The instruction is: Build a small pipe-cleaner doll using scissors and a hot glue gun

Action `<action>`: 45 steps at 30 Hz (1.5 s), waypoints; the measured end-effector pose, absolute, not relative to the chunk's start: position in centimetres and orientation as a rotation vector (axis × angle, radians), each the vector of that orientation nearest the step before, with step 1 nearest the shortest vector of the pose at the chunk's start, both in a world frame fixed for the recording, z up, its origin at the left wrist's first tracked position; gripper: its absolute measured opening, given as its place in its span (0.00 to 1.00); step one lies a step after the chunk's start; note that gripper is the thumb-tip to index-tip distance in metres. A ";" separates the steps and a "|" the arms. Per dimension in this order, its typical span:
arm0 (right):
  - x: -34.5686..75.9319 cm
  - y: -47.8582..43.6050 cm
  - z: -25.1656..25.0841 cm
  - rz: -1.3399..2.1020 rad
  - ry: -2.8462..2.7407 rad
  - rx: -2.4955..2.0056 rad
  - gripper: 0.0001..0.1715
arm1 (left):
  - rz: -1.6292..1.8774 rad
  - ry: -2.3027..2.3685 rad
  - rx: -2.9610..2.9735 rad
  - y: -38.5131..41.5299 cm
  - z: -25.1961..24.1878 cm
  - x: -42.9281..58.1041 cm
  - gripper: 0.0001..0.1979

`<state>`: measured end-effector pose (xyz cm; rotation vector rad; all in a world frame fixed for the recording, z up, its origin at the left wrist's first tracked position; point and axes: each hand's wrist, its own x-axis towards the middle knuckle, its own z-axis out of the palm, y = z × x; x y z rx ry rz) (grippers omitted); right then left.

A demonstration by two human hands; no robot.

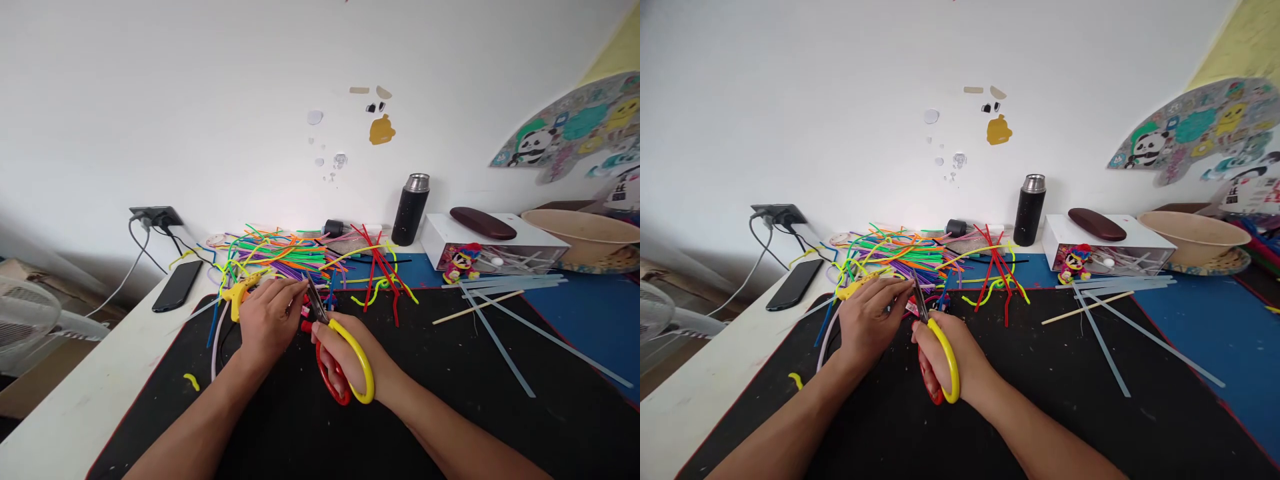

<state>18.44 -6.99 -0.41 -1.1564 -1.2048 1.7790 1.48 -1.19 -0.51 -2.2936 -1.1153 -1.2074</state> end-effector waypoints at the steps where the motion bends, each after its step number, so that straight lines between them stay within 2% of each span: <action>1: 18.4 -7.0 -0.4 1.783 -1.201 -1.164 0.20 | -1.208 -1.114 -2.292 -1.2 -0.5 1.5 0.07; 17: 18.3 -6.7 -0.6 1.835 -1.160 -1.151 0.11 | -1.193 -1.113 -2.319 -1.2 -0.7 1.5 0.07; 26: 18.4 -6.7 -0.9 1.725 -1.186 -1.224 0.15 | -1.208 -1.136 -2.347 -1.3 -0.9 1.7 0.07; 29: 18.7 -6.5 -0.7 1.738 -1.171 -1.176 0.15 | -1.360 -1.304 -2.388 -1.2 -1.1 1.8 0.07; 32: 19.3 -6.1 -0.2 1.751 -1.115 -1.097 0.16 | -1.649 -1.710 -2.395 -0.7 -1.2 1.6 0.07; 37: 20.7 -5.3 0.6 1.581 -1.113 -1.087 0.24 | -2.152 -2.125 -2.310 0.2 -1.1 1.1 0.15; 45: 21.7 -5.8 1.1 1.445 -1.327 -1.290 0.30 | -2.240 -2.088 -2.370 0.3 -1.5 1.0 0.18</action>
